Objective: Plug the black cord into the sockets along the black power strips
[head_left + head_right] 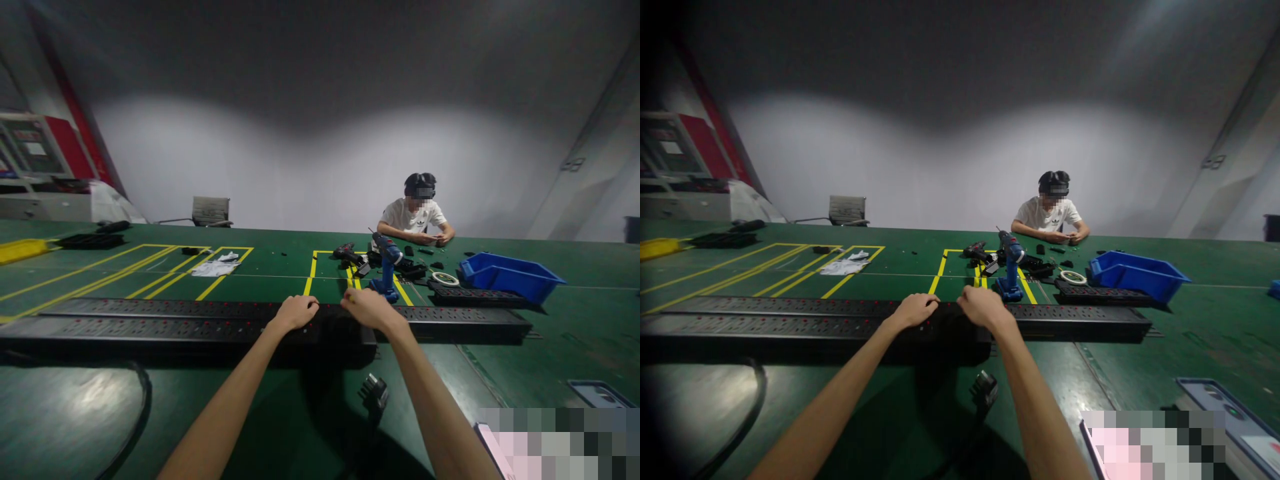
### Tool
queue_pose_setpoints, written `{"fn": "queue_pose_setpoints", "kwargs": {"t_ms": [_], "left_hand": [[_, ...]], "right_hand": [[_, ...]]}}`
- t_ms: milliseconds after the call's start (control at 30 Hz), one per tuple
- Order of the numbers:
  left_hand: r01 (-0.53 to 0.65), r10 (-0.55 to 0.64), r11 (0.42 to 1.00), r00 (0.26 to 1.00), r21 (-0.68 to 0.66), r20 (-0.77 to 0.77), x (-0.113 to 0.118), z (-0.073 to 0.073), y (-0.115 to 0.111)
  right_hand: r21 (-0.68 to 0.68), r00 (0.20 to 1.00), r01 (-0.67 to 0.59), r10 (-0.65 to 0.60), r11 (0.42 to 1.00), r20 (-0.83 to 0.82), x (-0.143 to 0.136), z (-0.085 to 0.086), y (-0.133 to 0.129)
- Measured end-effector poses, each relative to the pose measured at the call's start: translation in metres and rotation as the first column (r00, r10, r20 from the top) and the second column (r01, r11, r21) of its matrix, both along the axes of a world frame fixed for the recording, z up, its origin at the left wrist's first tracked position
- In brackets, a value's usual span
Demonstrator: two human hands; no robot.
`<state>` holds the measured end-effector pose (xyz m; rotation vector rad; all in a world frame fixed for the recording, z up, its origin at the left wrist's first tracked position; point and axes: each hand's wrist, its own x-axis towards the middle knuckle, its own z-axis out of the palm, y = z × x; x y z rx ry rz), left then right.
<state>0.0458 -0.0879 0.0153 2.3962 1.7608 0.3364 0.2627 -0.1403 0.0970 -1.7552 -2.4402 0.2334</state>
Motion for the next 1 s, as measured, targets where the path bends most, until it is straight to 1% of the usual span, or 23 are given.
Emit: {"fn": "queue_pose_setpoints", "kwargs": {"t_ms": [33, 100, 167, 200, 300, 400, 467, 567, 733, 1000], "left_hand": [[-0.003, 0.003, 1.0, 1.0, -0.006, 0.004, 0.0, 0.001, 0.0], [-0.004, 0.004, 1.0, 1.0, -0.017, 0.011, 0.0, 0.002, -0.001], [-0.006, 0.006, 1.0, 1.0, -0.022, 0.015, 0.001, 0.003, -0.002], [-0.008, 0.009, 1.0, 1.0, -0.022, 0.017, 0.001, 0.003, -0.002], [-0.019, 0.019, 0.999, 1.0, -0.029, 0.022, 0.001, 0.001, -0.002], [-0.019, 0.02, 0.999, 1.0, -0.029, 0.019, 0.001, 0.0, -0.001], [-0.022, 0.022, 1.0, 1.0, -0.022, 0.014, 0.001, -0.001, -0.001], [-0.027, 0.027, 1.0, 1.0, -0.009, 0.015, 0.002, -0.002, 0.0], [-0.018, 0.016, 0.999, 0.998, 0.036, 0.061, 0.005, -0.002, -0.001], [-0.025, 0.024, 1.0, 0.997, 0.016, 0.075, 0.005, -0.003, -0.001]], "right_hand": [[0.01, 0.996, 0.088, -0.088, 0.996, 0.01, 0.019, -0.005, 0.013], [0.019, 0.968, 0.248, -0.248, 0.969, 0.025, 0.053, -0.021, 0.031], [0.017, 0.926, 0.375, -0.375, 0.927, 0.039, 0.079, -0.039, 0.042], [0.018, 0.907, 0.418, -0.418, 0.908, 0.047, 0.089, -0.048, 0.045], [0.061, 0.868, 0.491, -0.494, 0.869, 0.058, 0.103, -0.072, 0.053], [0.106, 0.845, 0.523, -0.531, 0.846, 0.063, 0.103, -0.085, 0.058], [0.135, 0.837, 0.531, -0.542, 0.837, 0.067, 0.101, -0.088, 0.061], [0.156, 0.828, 0.542, -0.556, 0.826, 0.067, 0.1, -0.089, 0.061], [0.135, 0.814, 0.563, -0.575, 0.815, 0.08, 0.099, -0.087, 0.061], [0.135, 0.815, 0.562, -0.574, 0.816, 0.075, 0.096, -0.086, 0.061]]}}
